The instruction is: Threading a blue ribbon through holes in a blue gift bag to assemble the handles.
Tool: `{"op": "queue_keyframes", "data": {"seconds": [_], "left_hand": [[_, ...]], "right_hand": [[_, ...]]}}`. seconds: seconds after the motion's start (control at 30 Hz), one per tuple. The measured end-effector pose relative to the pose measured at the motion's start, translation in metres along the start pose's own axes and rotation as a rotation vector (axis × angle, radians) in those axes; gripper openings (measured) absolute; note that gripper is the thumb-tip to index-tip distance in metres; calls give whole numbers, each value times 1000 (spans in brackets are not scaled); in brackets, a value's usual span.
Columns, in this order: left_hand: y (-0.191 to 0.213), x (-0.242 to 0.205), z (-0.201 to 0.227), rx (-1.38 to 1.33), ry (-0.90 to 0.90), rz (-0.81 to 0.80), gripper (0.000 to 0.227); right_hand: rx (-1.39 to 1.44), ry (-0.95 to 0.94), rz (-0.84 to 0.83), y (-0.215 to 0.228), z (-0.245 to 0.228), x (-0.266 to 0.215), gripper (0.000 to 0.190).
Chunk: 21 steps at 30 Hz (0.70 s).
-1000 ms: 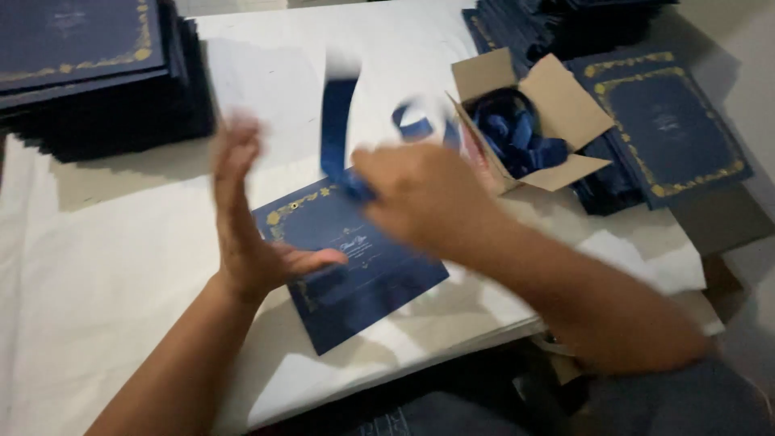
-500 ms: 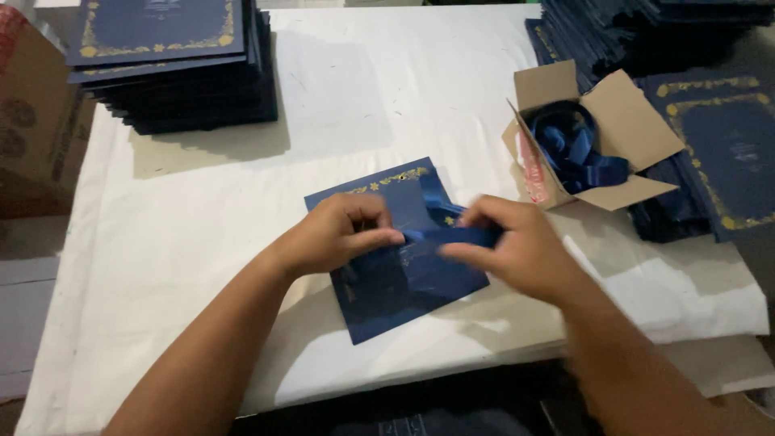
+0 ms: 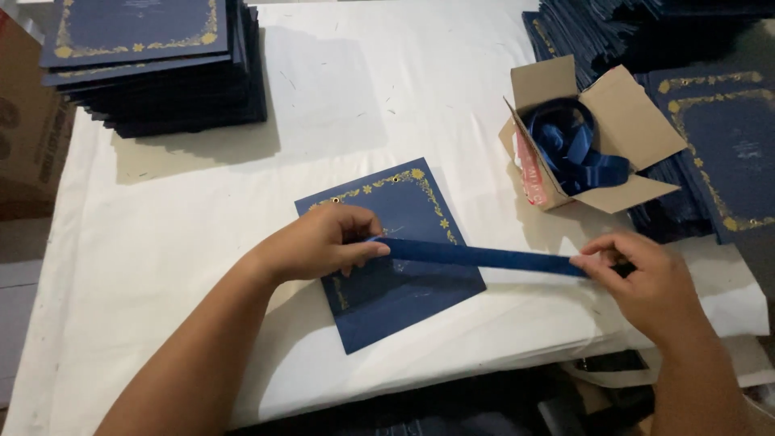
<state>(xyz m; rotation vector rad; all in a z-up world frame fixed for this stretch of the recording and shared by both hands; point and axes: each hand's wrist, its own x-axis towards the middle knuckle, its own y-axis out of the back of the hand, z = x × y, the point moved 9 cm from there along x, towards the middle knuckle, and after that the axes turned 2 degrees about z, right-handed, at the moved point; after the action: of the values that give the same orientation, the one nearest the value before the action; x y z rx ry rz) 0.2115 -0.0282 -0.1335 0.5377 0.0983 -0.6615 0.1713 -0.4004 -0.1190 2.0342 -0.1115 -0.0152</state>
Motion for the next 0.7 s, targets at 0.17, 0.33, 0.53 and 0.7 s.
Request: {"op": "queue_keyframes", "data": {"seconds": [0.17,0.33,0.53,0.7], "left_hand": [[1,-2,6,57,42,35,20],[0,-2,12,19,72,136,23],[-13,4,13,-33,-58,263,19],[-2,10,5,14,-130,433,28]], "right_hand": [[-668,258,303,-7,5,-10,16],[-418,444,504,5,-92,-41,34],[279,796,113,-30,-215,-39,43],[353,883,-17,-78,-265,-2,41]]}}
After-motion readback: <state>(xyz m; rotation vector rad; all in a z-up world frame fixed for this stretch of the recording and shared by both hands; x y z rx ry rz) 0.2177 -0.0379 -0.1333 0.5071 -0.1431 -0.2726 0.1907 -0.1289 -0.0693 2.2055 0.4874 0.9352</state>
